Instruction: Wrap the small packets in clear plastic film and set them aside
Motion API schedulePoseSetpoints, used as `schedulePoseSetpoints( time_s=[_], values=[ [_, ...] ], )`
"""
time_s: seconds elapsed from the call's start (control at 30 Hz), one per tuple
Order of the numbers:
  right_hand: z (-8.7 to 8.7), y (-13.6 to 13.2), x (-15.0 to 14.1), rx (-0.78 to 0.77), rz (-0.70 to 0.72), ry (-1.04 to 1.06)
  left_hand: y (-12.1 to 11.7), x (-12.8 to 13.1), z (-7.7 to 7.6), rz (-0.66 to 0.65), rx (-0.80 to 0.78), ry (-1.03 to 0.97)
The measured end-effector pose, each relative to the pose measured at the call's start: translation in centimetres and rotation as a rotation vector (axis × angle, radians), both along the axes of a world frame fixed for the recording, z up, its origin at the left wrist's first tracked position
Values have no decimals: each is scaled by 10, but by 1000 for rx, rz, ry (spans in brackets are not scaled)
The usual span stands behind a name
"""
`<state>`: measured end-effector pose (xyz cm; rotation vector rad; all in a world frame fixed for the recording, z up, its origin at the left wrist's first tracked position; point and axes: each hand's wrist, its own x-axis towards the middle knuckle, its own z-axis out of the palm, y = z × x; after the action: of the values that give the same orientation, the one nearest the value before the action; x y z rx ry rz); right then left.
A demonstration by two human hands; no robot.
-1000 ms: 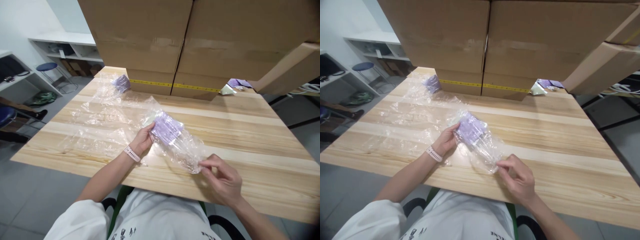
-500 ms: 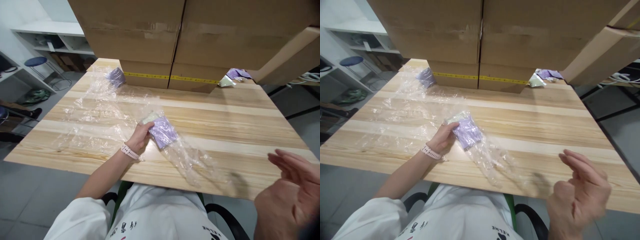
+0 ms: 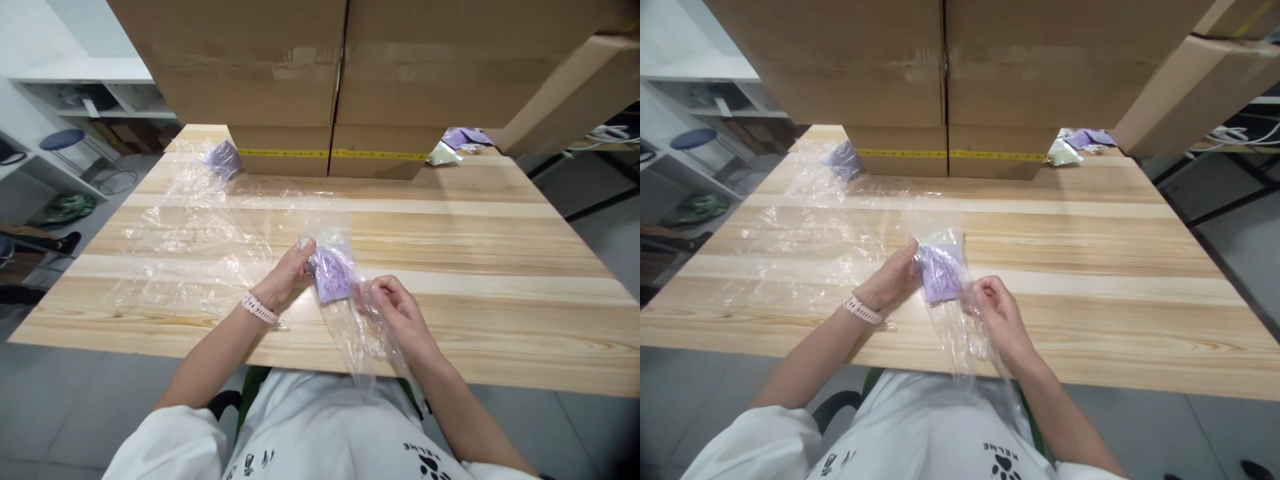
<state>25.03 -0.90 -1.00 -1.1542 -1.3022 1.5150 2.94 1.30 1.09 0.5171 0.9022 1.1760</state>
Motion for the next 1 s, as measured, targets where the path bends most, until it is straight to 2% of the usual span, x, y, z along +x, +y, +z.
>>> schedulePoseSetpoints(
  time_s=[0.1, 0.17, 0.2, 0.27, 0.33, 0.37, 0.5, 0.57, 0.63, 0.67, 0.7, 0.73, 0.8, 0.87, 1.0],
  values=[
    [4, 3, 2, -195, -25, 152, -3, 4, -1, -91, 64, 29],
    [8, 5, 5, -192, -66, 167, -4, 4, -4, -73, 69, 61],
    [9, 7, 9, -157, -123, 152, -4, 3, -5, -53, 55, 78],
    [12, 11, 22, -42, -325, 79, -3, 1, -5, -24, 12, 97],
    [13, 16, 42, 59, -539, -31, -2, -2, -3, -17, -22, 94],
    [11, 18, 54, 74, -600, -86, -1, -3, -2, -26, -27, 88],
    [4, 25, 96, 88, -599, -412, -1, -2, 0, -80, -3, 90],
    [7, 23, 108, 205, -664, -630, -1, -2, -1, -72, -9, 105],
    [19, 17, 109, 367, -735, -693, -1, -3, -3, -51, -39, 123],
    [27, 14, 105, 433, -705, -654, -1, -4, -3, -43, -51, 131],
    [35, 11, 99, 476, -608, -594, -1, -5, -4, -38, -58, 139],
    [42, 10, 91, 488, -461, -539, -1, -5, -5, -38, -55, 148],
    [51, 13, 71, 402, -94, -487, -2, -4, -6, -54, -25, 158],
    [50, 26, 50, 243, 176, -456, -2, -2, -7, -85, 16, 143],
    [29, 57, 18, -33, 467, -162, -2, 1, -10, -108, 87, 121]
  ],
)
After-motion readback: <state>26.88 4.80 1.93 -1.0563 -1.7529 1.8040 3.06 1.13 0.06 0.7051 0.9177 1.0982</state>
